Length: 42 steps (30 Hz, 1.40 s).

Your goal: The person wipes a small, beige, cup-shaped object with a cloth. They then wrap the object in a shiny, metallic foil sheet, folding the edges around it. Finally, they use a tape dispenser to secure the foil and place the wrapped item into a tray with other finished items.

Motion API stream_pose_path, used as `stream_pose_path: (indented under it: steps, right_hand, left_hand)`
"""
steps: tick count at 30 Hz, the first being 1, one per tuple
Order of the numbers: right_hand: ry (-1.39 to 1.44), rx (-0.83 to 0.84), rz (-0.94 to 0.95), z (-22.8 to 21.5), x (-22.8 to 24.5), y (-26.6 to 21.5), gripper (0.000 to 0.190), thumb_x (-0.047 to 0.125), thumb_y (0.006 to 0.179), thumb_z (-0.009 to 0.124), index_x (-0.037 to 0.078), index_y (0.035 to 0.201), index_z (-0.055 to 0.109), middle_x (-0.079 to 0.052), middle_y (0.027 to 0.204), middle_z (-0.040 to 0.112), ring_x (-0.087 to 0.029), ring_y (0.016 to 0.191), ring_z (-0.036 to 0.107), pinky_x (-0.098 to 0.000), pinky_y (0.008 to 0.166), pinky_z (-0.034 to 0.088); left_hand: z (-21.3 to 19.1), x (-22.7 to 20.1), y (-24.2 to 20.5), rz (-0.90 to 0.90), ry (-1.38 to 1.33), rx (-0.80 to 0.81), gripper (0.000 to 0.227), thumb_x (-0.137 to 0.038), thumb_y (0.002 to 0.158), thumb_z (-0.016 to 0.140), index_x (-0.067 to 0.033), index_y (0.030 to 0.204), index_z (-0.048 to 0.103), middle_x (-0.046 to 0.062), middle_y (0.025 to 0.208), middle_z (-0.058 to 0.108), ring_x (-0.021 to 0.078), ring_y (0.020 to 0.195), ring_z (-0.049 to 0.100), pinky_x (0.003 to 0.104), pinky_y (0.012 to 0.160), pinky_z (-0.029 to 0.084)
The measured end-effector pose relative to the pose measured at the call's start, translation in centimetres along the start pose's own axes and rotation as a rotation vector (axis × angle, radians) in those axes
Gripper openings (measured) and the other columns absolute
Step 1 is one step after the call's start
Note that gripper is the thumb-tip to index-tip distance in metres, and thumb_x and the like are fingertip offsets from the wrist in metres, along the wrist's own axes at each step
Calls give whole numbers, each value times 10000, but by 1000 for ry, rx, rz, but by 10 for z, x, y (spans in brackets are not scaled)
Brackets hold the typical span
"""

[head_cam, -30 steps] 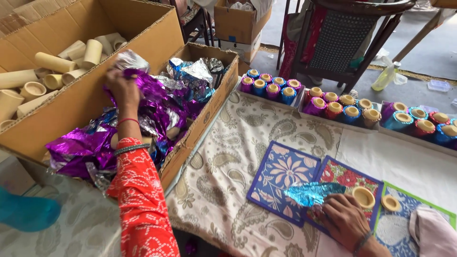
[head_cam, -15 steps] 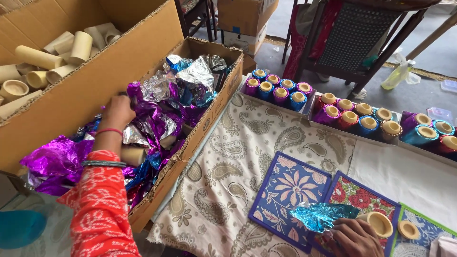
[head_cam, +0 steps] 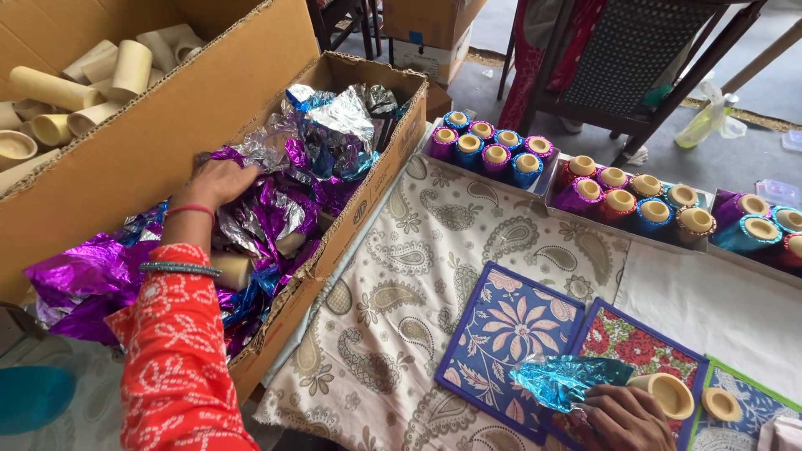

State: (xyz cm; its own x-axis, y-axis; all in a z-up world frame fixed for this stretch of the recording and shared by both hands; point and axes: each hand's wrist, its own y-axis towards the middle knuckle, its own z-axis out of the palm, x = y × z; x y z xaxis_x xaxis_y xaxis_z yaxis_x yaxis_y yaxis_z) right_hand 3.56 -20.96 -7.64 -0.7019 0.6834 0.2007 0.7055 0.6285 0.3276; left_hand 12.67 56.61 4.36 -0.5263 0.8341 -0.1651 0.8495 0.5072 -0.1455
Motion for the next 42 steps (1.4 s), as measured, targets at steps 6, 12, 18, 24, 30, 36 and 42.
stream_pose_path:
  steps: [6, 12, 18, 24, 30, 36, 42]
  right_hand:
    - [-18, -46, -67, 1, -6, -3, 96, 248, 739, 766, 183, 808, 757, 55, 886, 766, -132, 1047, 702, -420, 972, 496]
    - [35, -2, 4, -2, 3, -5, 151, 306, 743, 787, 192, 839, 758, 55, 874, 767, -126, 1034, 702, -417, 963, 482]
    - [79, -33, -53, -18, 10, 9, 133, 286, 768, 771, 169, 828, 752, 32, 862, 755, -151, 1020, 705, -418, 929, 486]
    - [121, -65, -149, -32, 21, 16, 141, 266, 805, 729, 132, 850, 732, -7, 908, 732, -197, 1008, 686, -419, 913, 479]
    - [109, -19, -160, -52, 31, 19, 177, 247, 765, 737, 99, 852, 698, -22, 937, 719, -230, 1036, 658, -445, 907, 458]
    - [69, 15, -124, -53, 34, 17, 179, 244, 785, 739, 92, 855, 676, -50, 955, 712, -237, 1016, 653, -444, 945, 465]
    - [70, 12, -145, -47, 30, 18, 192, 248, 761, 735, 108, 885, 694, -41, 937, 714, -244, 1048, 655, -464, 926, 457]
  left_hand:
    - [29, -25, -29, -20, 122, 176, 823, -648, 1028, 342, 55, 1294, 679, 304, 1399, 606, 442, 1332, 575, 478, 1184, 413]
    - [77, 71, 71, -50, -176, 43, 719, -536, 1077, 275, 28, 1403, 578, 279, 1528, 462, 428, 1438, 427, 500, 1199, 337]
    - [50, 14, 38, -240, 31, -115, 565, -485, 1032, 508, -30, 1315, 688, 261, 1431, 583, 437, 1306, 569, 515, 1079, 468]
    - [-2, -39, -38, -187, 148, -259, 546, -537, 994, 623, -32, 1154, 752, 214, 1264, 695, 405, 1141, 679, 528, 935, 549]
    - [-15, -37, -76, -136, 161, -394, 471, -491, 937, 733, -42, 1069, 778, 208, 1159, 730, 397, 1058, 702, 519, 863, 568]
    - [-12, -50, -114, -18, 305, -664, 195, -283, 954, 799, -117, 1056, 791, 118, 1099, 762, 312, 1008, 738, 450, 842, 600]
    - [-26, -69, -101, 306, 457, -736, 374, -83, 964, 688, -184, 1325, 675, 103, 1450, 610, 296, 1113, 678, 373, 805, 621]
